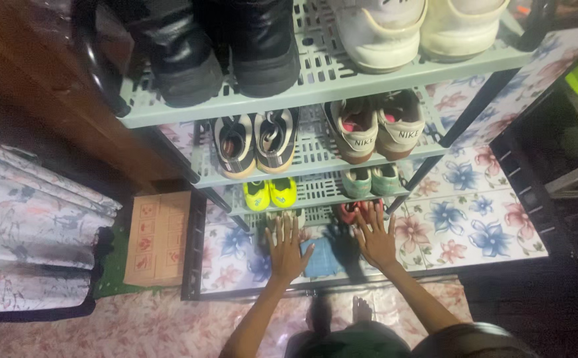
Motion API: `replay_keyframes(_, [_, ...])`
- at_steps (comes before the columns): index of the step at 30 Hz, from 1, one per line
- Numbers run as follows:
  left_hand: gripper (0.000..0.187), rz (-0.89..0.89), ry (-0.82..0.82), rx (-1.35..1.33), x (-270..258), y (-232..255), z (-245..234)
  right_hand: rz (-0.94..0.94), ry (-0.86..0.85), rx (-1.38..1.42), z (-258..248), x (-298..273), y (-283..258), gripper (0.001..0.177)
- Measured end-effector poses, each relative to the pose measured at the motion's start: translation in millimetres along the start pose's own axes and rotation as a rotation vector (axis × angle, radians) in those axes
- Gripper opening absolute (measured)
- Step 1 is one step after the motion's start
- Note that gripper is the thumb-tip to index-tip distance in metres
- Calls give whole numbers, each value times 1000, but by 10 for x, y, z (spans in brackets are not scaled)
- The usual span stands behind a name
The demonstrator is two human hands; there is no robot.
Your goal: The person picks up several pairs of shoes from a tiled surface, wipes them by hand, and places them onto a multi-tiered shoe rack. The person handles black sneakers, black boots, and white sneakers, arranging them on the shelves.
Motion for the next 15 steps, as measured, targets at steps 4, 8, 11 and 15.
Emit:
replay_keyframes(4, [83, 54, 17, -23, 193, 150, -509, -61, -79, -91, -433, 183, -100, 62])
replay_keyframes(8, [70, 112, 123, -90, 431, 324, -1199, -65, -238, -142, -855, 418, -138, 63])
replay_keyframes(11, [65, 125, 185, -97, 677, 366, -1736, -44, -448, -160, -1133, 627, -145, 60])
replay_keyframes(15, [57, 207, 360, -32, 1049, 421, -2551, 31, -747, -168, -1625, 920, -90, 64])
Point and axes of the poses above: each hand's wrist, its own x-axis towards the middle knuckle, its own z-axis out of the palm, y = z × x, the point moved 10 cm from there along x, towards the middle knuckle, and after that the axes turned 1 degree about z, right-handed, at the moved point
